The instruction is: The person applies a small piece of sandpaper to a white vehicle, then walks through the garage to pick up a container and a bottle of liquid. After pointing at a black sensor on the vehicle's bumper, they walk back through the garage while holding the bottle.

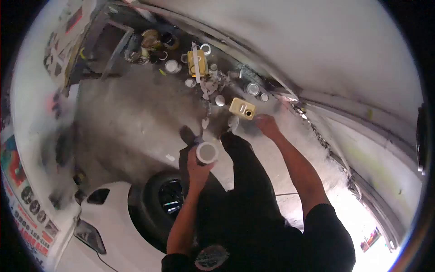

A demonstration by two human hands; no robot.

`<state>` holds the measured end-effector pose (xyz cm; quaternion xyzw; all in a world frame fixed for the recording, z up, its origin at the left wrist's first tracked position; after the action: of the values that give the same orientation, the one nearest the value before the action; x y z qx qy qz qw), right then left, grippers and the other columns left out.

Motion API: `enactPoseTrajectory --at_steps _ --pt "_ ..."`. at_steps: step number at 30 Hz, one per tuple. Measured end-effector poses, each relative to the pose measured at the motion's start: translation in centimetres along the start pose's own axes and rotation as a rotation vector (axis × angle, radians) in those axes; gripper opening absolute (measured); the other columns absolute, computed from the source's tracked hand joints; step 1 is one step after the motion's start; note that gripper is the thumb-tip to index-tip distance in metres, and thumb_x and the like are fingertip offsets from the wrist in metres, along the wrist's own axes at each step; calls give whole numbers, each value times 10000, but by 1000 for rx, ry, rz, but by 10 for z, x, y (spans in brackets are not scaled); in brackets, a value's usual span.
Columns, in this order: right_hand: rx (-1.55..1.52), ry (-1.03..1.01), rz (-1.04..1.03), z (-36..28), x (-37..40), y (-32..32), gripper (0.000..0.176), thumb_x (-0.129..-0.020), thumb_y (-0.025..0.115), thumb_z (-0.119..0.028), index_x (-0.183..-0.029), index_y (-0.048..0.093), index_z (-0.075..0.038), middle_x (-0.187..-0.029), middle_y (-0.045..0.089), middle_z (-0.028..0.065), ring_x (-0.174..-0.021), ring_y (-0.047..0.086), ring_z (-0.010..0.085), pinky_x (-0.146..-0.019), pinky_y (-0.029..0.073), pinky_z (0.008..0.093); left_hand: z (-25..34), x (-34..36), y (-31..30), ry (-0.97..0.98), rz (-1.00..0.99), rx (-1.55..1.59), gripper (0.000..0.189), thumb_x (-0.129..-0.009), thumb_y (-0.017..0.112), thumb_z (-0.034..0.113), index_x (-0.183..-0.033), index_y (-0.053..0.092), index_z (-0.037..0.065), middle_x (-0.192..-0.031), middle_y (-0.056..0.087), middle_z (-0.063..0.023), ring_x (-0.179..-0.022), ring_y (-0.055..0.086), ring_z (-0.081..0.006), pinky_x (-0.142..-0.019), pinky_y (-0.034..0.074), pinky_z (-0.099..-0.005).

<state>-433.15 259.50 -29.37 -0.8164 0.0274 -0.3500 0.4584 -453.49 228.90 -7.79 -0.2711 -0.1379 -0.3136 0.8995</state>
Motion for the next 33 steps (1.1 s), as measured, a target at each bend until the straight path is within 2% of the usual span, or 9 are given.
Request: enactPoseTrajectory --at_steps 1,5,7,9,13,16,25,27,33 --pt "-321 161 76 -30 -27 -45 354 -857 666 -285 -1134 700 -67 -1125 690 215 -1046 663 414 -903 538 512 -8 -24 8 -9 -14 -2 774 -645 890 83 -1336 547 25 -1275 603 -153 -1190 598 -297 -1027 466 -393" --pt "-314 10 326 -82 -167 -57 337 -871 618 -204 -1174 673 -67 -1032 696 211 -961 675 433 -858 548 514 -53 -132 69 65 -234 -9 709 -657 880 76 -1301 583 70 -1249 607 -137 -1218 575 -314 -1052 445 -410" --pt "-299 9 313 -86 -250 -38 352 -871 605 -179 -1201 658 -67 -1021 694 211 -956 674 433 -864 547 510 -109 -198 106 13 -290 108 715 -685 889 71 -1315 552 55 -1302 581 -151 -1196 592 -315 -1042 464 -395" --pt "-169 179 8 -68 -328 22 468 -874 685 -296 -1299 623 -111 -1148 690 185 -1090 643 383 -915 525 527 -142 -258 134 128 -278 -12 714 -706 889 60 -1327 537 59 -1287 586 -148 -1187 595 -302 -1036 468 -397" --pt "250 -136 360 -36 -463 116 554 -841 709 -267 -1359 581 -119 -1127 662 208 -1075 621 407 -877 540 541 -204 -365 187 174 -254 12 727 -730 876 46 -1358 511 54 -1301 572 -156 -1199 582 -306 -1024 467 -422" --pt "186 -114 318 -24 -527 143 580 -825 724 -233 -1372 570 -117 -1085 664 204 -1015 637 393 -866 547 529 -231 -399 206 179 -195 8 733 -738 872 45 -1371 503 54 -1308 565 -163 -1209 574 -308 -1016 467 -435" --pt "322 -358 430 -9 -572 158 474 -764 772 -211 -1210 641 -116 -1053 687 135 -930 686 355 -763 567 498 -275 -405 258 157 -212 155 813 -715 903 67 -1405 474 78 -1337 540 -146 -1227 569 -306 -1023 479 -445" --pt "208 -206 228 5 -568 145 486 -774 789 -226 -1226 654 -112 -1120 697 155 -1005 685 357 -822 569 483 -262 -415 262 170 -156 136 780 -727 895 69 -1392 488 72 -1330 545 -142 -1230 568 -300 -1022 483 -445" --pt "-568 203 468 93 -501 73 732 -770 839 -196 -1444 563 -132 -1288 687 123 -1183 656 284 -969 530 408 -260 -486 308 36 -81 213 704 -778 870 129 -1374 504 50 -1336 550 -135 -1208 592 -278 -989 519 -436"
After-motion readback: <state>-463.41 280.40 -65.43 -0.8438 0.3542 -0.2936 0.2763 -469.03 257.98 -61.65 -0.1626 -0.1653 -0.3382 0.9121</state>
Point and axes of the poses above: each hand's wrist, its own x-axis away from the middle knuckle, its own y-axis out of the palm, z = x × y, the point moved 9 cm from there along -x, towards the middle knuckle
